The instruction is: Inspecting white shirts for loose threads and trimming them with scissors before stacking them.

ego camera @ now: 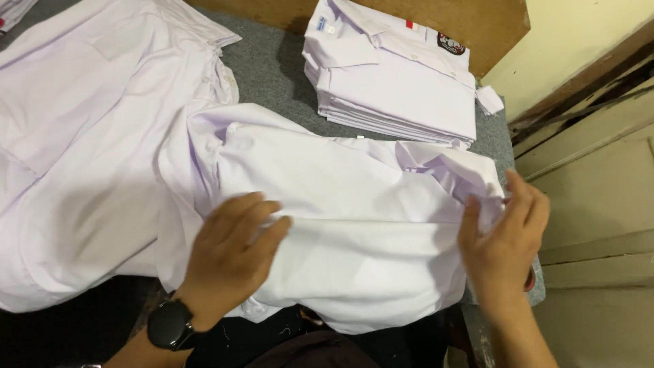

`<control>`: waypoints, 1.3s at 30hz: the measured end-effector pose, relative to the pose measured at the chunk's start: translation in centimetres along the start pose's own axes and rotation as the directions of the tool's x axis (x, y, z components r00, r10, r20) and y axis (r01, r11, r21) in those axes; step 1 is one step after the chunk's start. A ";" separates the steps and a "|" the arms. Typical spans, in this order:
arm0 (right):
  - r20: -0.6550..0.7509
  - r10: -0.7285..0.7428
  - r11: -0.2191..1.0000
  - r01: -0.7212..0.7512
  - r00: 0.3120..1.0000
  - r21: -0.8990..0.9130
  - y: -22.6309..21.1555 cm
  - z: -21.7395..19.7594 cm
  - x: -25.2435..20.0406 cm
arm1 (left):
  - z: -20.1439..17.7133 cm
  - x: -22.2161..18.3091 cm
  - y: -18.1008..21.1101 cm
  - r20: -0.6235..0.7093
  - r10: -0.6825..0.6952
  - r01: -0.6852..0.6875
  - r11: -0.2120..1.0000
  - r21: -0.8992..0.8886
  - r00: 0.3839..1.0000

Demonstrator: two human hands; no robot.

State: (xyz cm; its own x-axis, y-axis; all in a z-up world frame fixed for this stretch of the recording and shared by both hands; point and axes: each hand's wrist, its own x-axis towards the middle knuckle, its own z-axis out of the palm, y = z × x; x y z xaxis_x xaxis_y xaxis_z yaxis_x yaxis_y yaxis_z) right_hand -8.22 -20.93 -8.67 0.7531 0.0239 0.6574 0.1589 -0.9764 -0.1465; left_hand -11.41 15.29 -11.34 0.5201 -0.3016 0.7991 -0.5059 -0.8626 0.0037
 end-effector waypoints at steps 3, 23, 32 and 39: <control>-0.021 -0.229 0.962 0.230 0.973 0.145 -5.5 1.1 -1.6 | 1.5 1.0 1.2 0.090 0.025 -0.006 0.978 -0.206 0.996; 0.438 -0.436 0.817 0.142 0.786 0.559 -14.5 7.4 -1.9 | 2.7 -2.4 -1.0 0.516 -0.006 -0.017 0.999 0.040 0.857; 0.384 -0.568 0.772 0.308 0.728 0.556 -15.3 7.2 -1.6 | 2.7 -2.5 -1.2 0.522 -0.006 0.012 1.000 -0.007 0.853; 0.530 -0.476 0.642 -0.135 0.702 0.755 -15.6 -0.9 -1.7 | 2.1 -2.2 -1.8 0.562 0.041 0.068 0.983 -0.172 0.826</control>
State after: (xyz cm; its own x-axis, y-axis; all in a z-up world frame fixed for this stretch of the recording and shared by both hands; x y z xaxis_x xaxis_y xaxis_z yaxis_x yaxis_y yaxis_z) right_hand -12.54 -5.93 -6.89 0.7914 0.5952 0.1393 0.4820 -0.4676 -0.7410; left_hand -10.17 16.68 -14.39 0.7955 -0.5129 0.3227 -0.5802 -0.7984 0.1611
